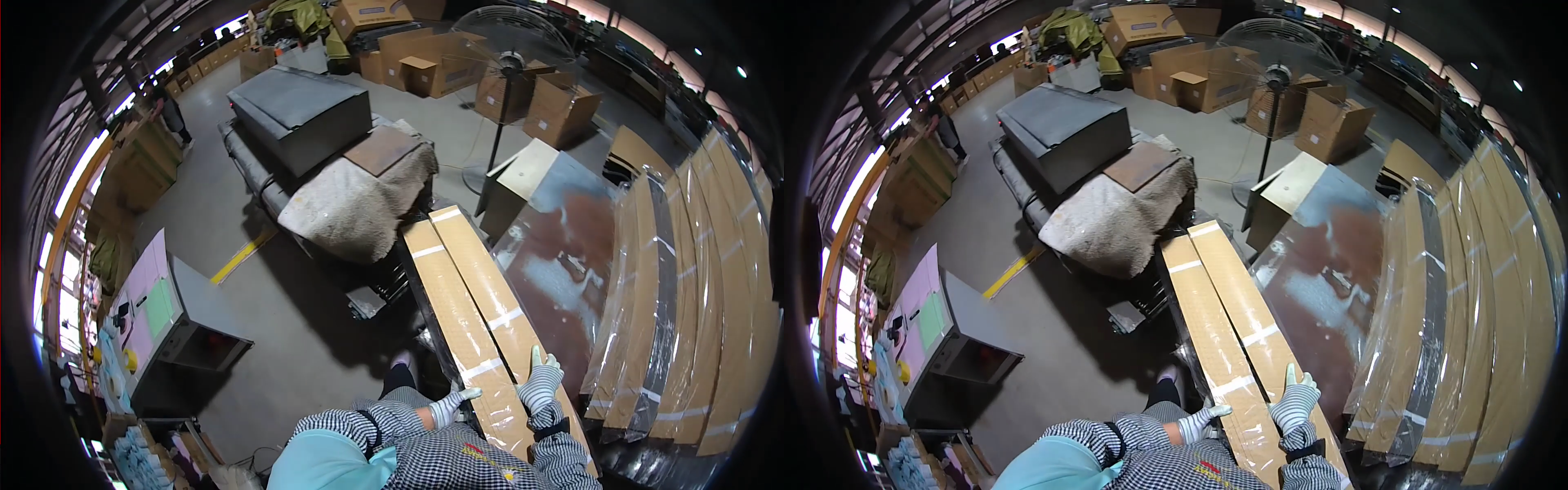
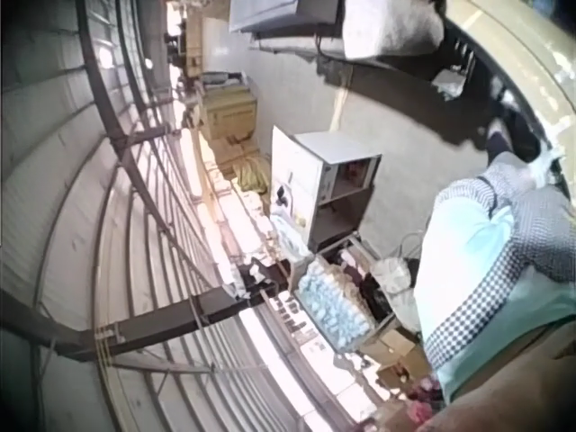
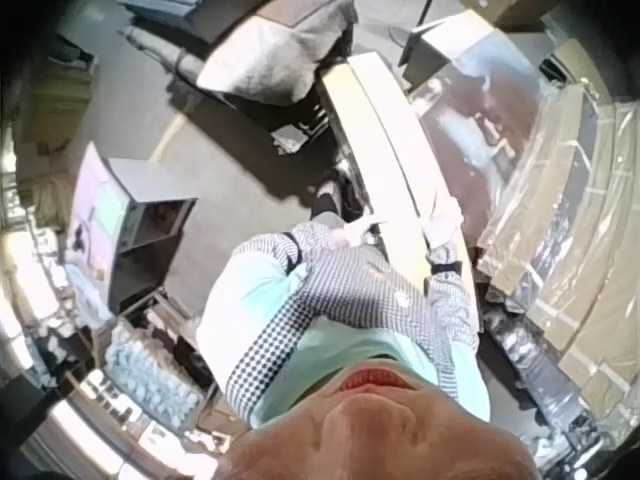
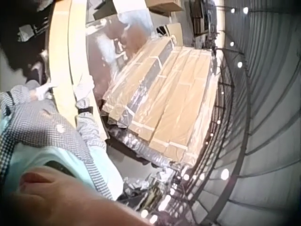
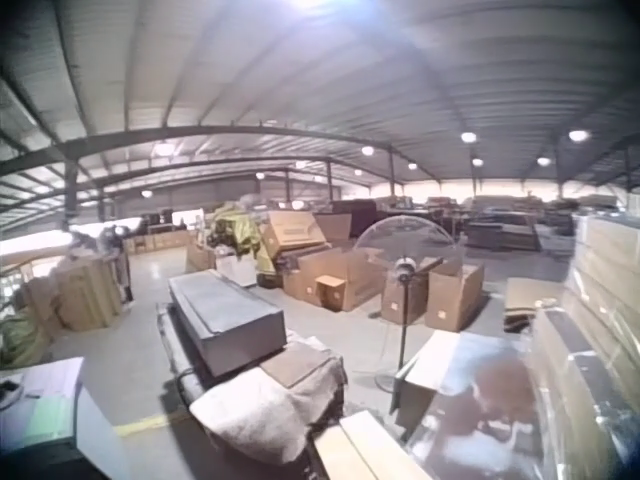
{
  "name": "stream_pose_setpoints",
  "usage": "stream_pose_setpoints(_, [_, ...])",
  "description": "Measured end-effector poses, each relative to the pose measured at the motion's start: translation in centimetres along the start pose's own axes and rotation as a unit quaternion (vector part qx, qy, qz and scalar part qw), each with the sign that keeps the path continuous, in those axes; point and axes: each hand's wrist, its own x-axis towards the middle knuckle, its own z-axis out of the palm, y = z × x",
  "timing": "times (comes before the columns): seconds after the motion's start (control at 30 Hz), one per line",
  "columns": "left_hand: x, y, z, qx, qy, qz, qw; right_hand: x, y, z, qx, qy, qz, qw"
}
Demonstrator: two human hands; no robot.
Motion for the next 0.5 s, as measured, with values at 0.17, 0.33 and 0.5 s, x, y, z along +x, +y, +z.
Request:
stream_pose_setpoints(0.17, [-1.1,5.7,-2.2,-0.128,-0.054,-0.025,0.990,4.3,-6.2,-3.9,0.010,0.010,-0.069,0.998])
stream_pose_setpoints(0.33, [2.2,9.4,-7.8,-0.182,0.007,-0.049,0.982,7.7,-12.9,-7.0,-0.005,0.042,-0.103,0.994])
stream_pose_setpoints(0.5, [-2.1,17.2,-8.9,-0.220,-0.097,-0.034,0.970,11.0,-18.5,-9.4,0.019,0.047,-0.123,0.991])
